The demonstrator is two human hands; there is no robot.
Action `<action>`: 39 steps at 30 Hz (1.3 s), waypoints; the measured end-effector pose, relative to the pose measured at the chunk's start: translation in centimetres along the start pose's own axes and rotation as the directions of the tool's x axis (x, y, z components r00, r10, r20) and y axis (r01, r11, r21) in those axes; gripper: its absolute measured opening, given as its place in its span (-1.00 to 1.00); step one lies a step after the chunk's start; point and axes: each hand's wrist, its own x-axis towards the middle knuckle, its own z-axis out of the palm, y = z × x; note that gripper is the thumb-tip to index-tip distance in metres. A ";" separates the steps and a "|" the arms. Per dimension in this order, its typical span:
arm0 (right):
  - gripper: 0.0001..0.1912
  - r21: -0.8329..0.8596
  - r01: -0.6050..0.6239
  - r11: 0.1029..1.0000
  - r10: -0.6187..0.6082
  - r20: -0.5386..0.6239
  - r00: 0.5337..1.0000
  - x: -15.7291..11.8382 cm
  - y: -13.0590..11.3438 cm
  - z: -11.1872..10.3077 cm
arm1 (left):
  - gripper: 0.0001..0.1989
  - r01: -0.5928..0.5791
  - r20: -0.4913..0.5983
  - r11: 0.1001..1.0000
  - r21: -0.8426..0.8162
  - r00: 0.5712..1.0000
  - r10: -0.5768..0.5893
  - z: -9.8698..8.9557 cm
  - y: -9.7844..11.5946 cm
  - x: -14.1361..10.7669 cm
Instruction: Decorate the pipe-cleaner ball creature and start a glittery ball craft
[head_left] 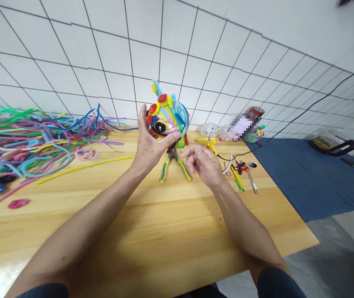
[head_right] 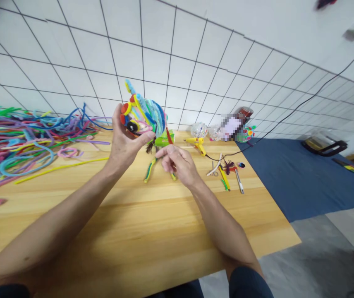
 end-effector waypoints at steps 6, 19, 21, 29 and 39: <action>-0.53 -0.219 0.166 0.962 -0.227 -0.295 0.928 -0.2 -0.9 0.0 | 0.29 0.006 -0.008 1.000 0.014 1.000 -0.005 -0.3 -0.1 0.6; -0.51 -0.153 -0.088 0.984 0.119 0.205 0.971 0.8 0.9 -0.3 | 0.29 -0.024 -0.022 1.000 0.004 0.999 0.024 -0.2 -0.3 0.3; -0.50 -0.148 -0.115 0.982 0.155 0.298 0.942 0.4 -0.4 -1.5 | 0.30 -0.013 -0.018 1.000 0.009 1.000 0.013 -0.4 -0.5 0.6; -0.34 -0.186 0.119 0.975 -0.094 0.139 0.986 -1.3 -5.0 -8.3 | 0.34 -0.002 -0.084 1.000 0.031 0.996 0.005 -0.9 -1.0 1.1; -0.78 -0.690 0.141 0.710 -0.490 -0.340 0.803 1.9 -7.0 -3.0 | 0.31 -0.001 -0.121 0.969 0.248 0.992 0.032 1.2 0.4 -1.7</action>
